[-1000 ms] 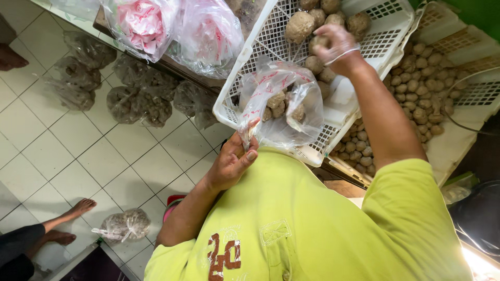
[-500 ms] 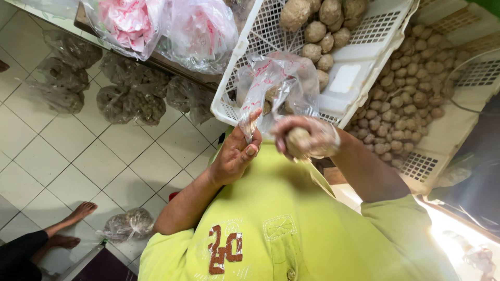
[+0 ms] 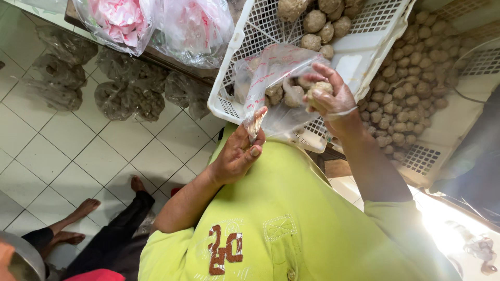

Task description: The person packs round meatballs by hand from a plastic basket into clear plastic bags, opening each bag, filling it with meatballs, and setting filled bags on the table beside other completed bags. The person repeats this bagging cycle continuously across the clip.

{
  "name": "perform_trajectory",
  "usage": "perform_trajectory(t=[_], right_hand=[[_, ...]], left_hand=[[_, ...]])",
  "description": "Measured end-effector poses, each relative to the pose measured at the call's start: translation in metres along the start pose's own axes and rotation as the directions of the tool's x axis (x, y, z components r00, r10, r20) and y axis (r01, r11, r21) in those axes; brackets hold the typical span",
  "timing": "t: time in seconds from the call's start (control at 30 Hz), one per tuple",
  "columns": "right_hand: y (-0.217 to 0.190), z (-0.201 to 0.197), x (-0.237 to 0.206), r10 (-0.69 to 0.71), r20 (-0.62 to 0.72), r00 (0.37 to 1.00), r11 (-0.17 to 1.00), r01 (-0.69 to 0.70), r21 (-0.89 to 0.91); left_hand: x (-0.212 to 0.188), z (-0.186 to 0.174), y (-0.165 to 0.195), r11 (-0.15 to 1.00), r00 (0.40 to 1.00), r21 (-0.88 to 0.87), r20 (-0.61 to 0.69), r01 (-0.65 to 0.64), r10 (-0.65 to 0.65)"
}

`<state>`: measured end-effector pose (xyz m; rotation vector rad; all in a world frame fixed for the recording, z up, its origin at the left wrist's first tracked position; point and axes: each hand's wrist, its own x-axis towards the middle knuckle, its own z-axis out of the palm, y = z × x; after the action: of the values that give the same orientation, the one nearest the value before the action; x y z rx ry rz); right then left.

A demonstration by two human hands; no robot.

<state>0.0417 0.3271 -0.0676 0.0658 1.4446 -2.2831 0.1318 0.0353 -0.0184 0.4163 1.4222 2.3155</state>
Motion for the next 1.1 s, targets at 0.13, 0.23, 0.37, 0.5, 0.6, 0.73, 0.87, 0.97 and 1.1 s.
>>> perform_trajectory(t=[0.13, 0.23, 0.37, 0.5, 0.6, 0.73, 0.87, 0.97, 1.1], right_hand=[[-0.011, 0.002, 0.003, 0.186, 0.372, 0.909, 0.982, -0.163, -0.091], [-0.007, 0.012, 0.01, 0.342, 0.557, 0.757, 0.929, -0.182, -0.323], [0.016, 0.029, 0.02, 0.445, 0.547, 0.709, 0.885, -0.439, -0.151], [0.026, 0.022, 0.027, 0.301, 0.184, 0.936, 0.946, -0.317, 0.068], [-0.002, -0.015, 0.025, 0.229, 0.151, 0.962, 0.961, -0.248, 0.12], [-0.061, -0.08, 0.015, 0.182, 0.633, 0.753, 0.978, -0.206, -0.037], [-0.068, -0.09, 0.057, 0.166, 0.143, 0.976, 0.805, -0.05, -0.591], [-0.064, -0.067, 0.072, 0.12, 0.082, 0.989, 0.807, -0.049, -0.589], [-0.07, -0.019, 0.041, -0.065, 0.624, 0.779, 0.996, 0.012, 0.09]], left_hand=[[0.005, 0.002, 0.006, 0.999, 0.999, 0.046, 0.018, 0.029, -0.03], [0.011, 0.007, 0.008, 0.999, 0.999, 0.052, 0.033, -0.01, 0.008], [0.011, 0.01, 0.01, 0.996, 0.999, 0.084, 0.02, 0.043, -0.045], [0.01, 0.01, 0.012, 0.999, 1.0, 0.046, -0.026, 0.006, -0.005], [0.011, 0.01, 0.013, 0.997, 0.997, 0.064, -0.068, -0.039, 0.044], [0.012, 0.011, 0.011, 0.996, 0.994, 0.063, -0.083, -0.068, 0.073], [0.01, 0.014, 0.007, 0.999, 0.995, 0.042, -0.097, -0.033, 0.037], [0.006, 0.016, 0.003, 0.998, 0.993, 0.063, -0.113, -0.025, 0.032], [0.004, 0.014, 0.001, 0.999, 0.99, 0.037, -0.136, -0.015, 0.02]])
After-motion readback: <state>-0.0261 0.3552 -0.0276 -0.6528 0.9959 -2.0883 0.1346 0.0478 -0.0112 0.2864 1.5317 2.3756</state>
